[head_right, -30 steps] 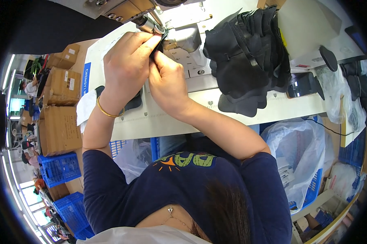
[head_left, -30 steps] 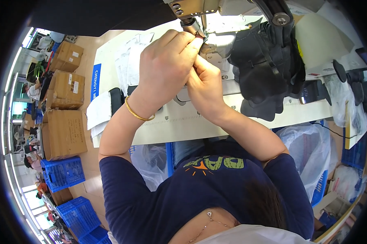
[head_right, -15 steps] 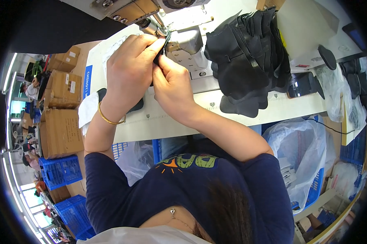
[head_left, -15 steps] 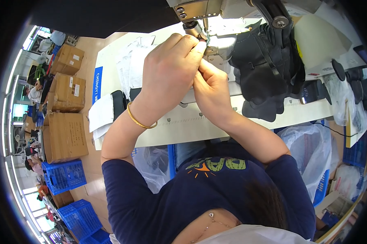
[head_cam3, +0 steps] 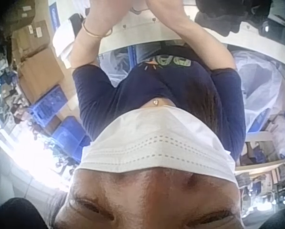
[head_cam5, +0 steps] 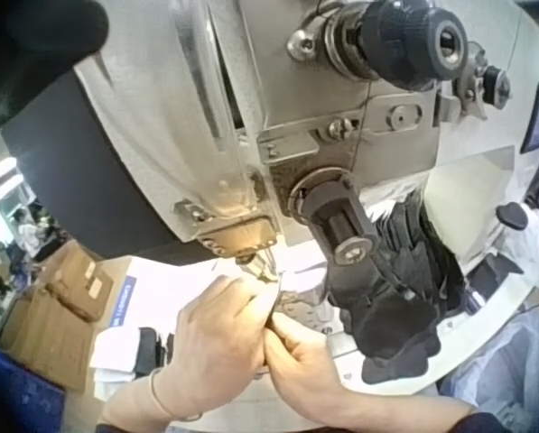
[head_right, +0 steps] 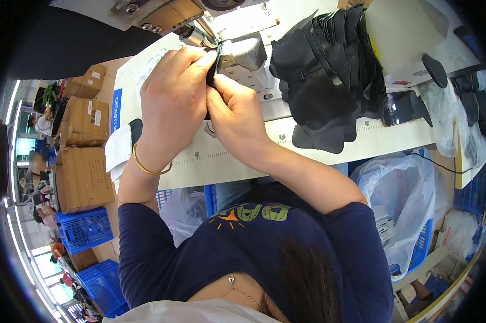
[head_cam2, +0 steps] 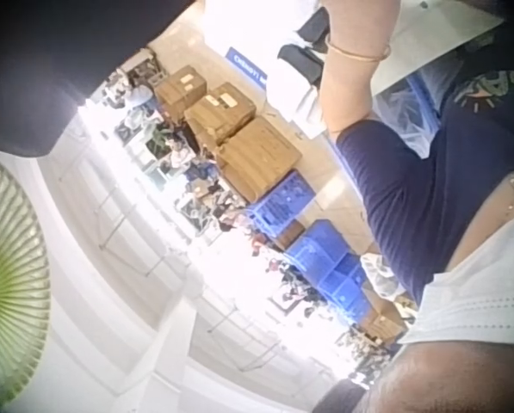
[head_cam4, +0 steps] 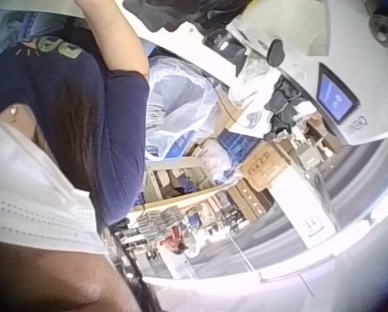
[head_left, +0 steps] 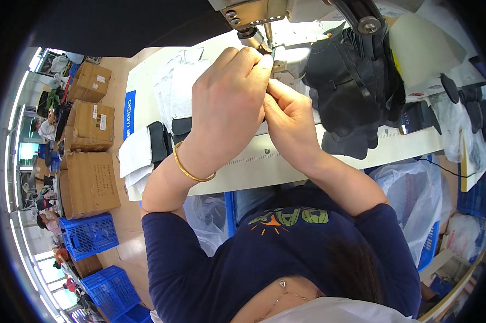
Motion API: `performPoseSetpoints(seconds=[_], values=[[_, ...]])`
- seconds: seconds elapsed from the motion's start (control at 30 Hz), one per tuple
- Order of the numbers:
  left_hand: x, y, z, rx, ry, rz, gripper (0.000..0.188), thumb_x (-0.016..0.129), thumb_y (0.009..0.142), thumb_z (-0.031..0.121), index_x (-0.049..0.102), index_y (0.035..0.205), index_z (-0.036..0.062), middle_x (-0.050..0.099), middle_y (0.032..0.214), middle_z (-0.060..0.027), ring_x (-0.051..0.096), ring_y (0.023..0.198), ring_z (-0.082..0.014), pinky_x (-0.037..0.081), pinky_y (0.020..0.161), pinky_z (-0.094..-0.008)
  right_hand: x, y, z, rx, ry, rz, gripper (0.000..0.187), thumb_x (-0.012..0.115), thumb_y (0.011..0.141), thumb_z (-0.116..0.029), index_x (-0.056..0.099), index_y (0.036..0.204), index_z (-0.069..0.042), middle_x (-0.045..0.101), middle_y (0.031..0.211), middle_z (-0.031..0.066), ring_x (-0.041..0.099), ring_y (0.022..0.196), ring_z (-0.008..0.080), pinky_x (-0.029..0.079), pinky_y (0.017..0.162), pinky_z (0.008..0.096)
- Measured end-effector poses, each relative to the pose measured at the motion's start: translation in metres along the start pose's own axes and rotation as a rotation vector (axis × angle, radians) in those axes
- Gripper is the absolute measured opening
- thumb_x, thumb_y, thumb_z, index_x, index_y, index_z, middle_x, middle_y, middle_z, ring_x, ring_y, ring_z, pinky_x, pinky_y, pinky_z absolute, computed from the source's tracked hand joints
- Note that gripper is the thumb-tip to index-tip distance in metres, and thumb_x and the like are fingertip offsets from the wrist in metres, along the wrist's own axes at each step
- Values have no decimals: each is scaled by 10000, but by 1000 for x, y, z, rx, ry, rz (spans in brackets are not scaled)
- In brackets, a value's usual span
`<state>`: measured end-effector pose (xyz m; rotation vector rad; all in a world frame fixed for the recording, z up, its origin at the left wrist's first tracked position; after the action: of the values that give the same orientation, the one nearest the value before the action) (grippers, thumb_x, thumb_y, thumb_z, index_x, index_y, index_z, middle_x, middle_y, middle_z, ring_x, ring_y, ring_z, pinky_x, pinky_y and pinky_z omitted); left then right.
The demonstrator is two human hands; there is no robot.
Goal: Stitching together pieces of fabric for shoe components using a sewing machine.
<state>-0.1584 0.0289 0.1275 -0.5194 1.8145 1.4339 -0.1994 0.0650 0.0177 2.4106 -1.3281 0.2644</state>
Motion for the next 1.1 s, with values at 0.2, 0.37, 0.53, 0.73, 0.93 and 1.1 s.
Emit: performPoseSetpoints(seconds=[0.2,0.37,0.53,0.73,0.93,1.1], values=[[-2,-1,5,-29,-5,3,294,672,644,7,664,938,-9,598,864,-80,597,825,-239,521,646,-334,-4,-3,-11,19,-37,3,176,513,1011,-67,563,861,10,520,695,-36,403,664,13,353,536,240],[-3,-4,8,-67,-20,3,278,658,651,-7,659,929,-9,603,868,-88,601,828,-248,521,647,-338,-13,-3,-19,-11,-87,-12,193,532,1009,-78,558,837,6,500,684,-43,389,669,13,341,540,235],[-7,-10,15,-29,-14,89,291,653,652,-12,664,944,-11,635,905,-102,621,850,-252,539,679,-328,-19,-4,-25,-55,-176,-28,215,542,1003,-82,550,808,7,485,675,-51,381,664,14,336,540,237],[-7,-12,21,-38,12,70,311,663,675,18,664,982,-32,647,931,-117,634,877,-257,552,709,-333,-21,-2,-33,-80,-150,-23,147,544,994,-80,630,940,26,553,713,-37,425,690,18,373,569,240],[-3,-16,25,2,66,123,335,668,684,21,669,1010,-56,662,985,-159,646,902,-283,562,740,-347,-24,0,-34,-121,-134,-45,157,533,992,-79,641,1001,35,589,728,-10,444,691,27,389,581,244],[0,-26,25,-10,32,207,348,676,668,7,680,1009,-60,667,1005,-159,657,926,-289,567,777,-356,-28,-9,-29,-26,-274,-73,176,518,993,-75,633,1048,45,623,756,48,505,696,54,440,612,258]])
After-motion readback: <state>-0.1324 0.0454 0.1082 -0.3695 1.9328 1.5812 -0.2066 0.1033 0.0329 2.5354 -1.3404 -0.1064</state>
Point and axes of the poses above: each hand's wrist, its own y-axis towards the middle knuckle, its own x-axis out of the palm, z = x × y, the point moved 10 cm from there along y, towards the middle knuckle
